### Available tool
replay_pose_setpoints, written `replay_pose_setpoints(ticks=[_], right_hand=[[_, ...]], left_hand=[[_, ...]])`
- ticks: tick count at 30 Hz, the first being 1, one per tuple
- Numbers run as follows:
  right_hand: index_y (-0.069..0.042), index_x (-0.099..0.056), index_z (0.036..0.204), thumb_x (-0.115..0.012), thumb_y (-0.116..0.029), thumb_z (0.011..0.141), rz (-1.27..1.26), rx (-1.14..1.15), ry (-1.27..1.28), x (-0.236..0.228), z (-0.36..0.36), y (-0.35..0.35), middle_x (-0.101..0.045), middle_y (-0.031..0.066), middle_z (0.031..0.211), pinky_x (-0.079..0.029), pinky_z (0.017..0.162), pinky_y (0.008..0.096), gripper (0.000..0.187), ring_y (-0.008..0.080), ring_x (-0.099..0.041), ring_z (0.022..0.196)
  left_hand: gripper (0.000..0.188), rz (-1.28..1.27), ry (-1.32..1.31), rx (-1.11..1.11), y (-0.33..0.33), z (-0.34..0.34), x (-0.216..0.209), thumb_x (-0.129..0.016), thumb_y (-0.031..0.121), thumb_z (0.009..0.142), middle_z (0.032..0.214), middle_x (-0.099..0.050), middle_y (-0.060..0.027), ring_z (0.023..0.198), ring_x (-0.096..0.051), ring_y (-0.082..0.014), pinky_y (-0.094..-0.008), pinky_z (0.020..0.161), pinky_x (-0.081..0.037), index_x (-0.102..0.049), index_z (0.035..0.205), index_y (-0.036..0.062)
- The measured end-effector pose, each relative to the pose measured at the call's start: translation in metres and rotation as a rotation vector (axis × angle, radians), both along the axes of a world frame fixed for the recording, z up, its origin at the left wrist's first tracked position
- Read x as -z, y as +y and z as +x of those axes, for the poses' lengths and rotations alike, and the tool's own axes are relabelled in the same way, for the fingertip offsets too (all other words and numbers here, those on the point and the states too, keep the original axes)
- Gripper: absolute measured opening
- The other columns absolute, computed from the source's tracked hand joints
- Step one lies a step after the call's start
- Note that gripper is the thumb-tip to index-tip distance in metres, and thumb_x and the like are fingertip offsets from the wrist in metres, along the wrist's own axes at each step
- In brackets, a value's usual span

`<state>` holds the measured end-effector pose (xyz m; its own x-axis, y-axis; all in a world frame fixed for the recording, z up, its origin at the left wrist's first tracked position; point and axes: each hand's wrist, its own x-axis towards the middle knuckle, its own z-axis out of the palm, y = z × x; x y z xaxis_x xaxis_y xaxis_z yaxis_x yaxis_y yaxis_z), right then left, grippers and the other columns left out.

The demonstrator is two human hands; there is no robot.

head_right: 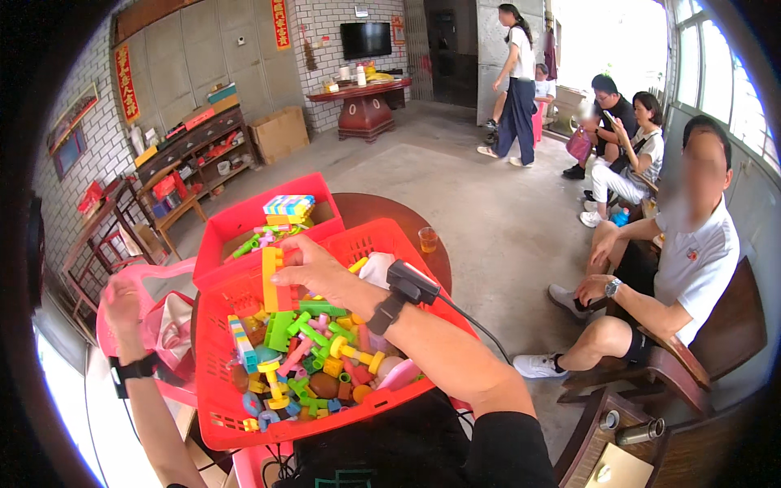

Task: Sorting and connecting colorful plastic toy blocks from a red basket.

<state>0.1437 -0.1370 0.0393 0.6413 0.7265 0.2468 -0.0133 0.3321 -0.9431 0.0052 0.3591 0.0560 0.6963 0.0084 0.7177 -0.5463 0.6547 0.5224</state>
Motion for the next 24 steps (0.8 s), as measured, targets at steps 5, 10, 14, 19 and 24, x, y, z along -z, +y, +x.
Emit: replay_pose_setpoints(ticks=[5, 10, 14, 19, 24], right_hand=[[-0.006, -0.047, 0.116, -0.065, -0.010, 0.079, -0.118, 0.054, -0.150, 0.021, 0.013, -0.014, -0.058, 0.0036, 0.092, -0.046, 0.064, 0.0237, 0.042, 0.0092, -0.055, 0.080], [-0.006, -0.049, 0.113, -0.065, -0.008, 0.078, -0.225, 0.104, -0.264, 0.028, 0.008, -0.010, -0.058, 0.0034, 0.088, -0.046, 0.066, 0.0239, 0.038, 0.0099, -0.056, 0.079], [-0.007, -0.049, 0.115, -0.065, -0.008, 0.078, -0.302, 0.095, -0.256, 0.028, 0.006, -0.010, -0.058, 0.0034, 0.089, -0.046, 0.070, 0.0236, 0.040, 0.0101, -0.056, 0.081], [-0.006, -0.049, 0.115, -0.064, -0.007, 0.080, -0.318, 0.022, -0.184, 0.031, 0.002, 0.001, -0.055, 0.0031, 0.093, -0.046, 0.075, 0.0267, 0.038, 0.0105, -0.054, 0.086], [-0.001, -0.049, 0.110, -0.067, -0.015, 0.079, -0.284, 0.035, -0.199, 0.030, 0.003, 0.002, -0.058, 0.0064, 0.091, -0.048, 0.061, 0.0235, 0.038, 0.0102, -0.057, 0.078]], left_hand=[[0.031, 0.450, 0.766, -0.481, -0.278, 0.025, 0.008, -0.057, 0.024, 0.086, 0.090, -0.060, -0.0065, 0.079, -0.061, -0.0183, -0.0322, 0.065, -0.051, -0.049, 0.113, 0.0104], [0.072, 0.764, 0.696, -0.264, -0.346, 0.030, 0.024, -0.068, 0.024, 0.080, 0.113, -0.048, -0.0145, 0.101, -0.054, -0.0214, -0.0318, 0.073, -0.050, -0.025, 0.135, 0.0071], [0.061, 0.667, 0.745, -0.218, -0.342, 0.041, 0.044, -0.067, 0.022, 0.081, 0.111, -0.049, -0.0131, 0.099, -0.055, -0.0168, -0.0276, 0.071, -0.052, -0.032, 0.129, 0.0062], [0.048, 0.633, 0.699, -0.135, -0.322, 0.058, 0.059, -0.067, 0.018, 0.081, 0.108, -0.055, -0.0070, 0.101, -0.054, -0.0116, -0.0265, 0.078, -0.049, -0.044, 0.121, 0.0050], [0.043, 0.657, 0.577, -0.213, -0.313, 0.062, 0.062, -0.067, 0.017, 0.082, 0.109, -0.056, -0.0061, 0.098, -0.056, -0.0128, -0.0240, 0.080, -0.046, -0.047, 0.117, 0.0037]])
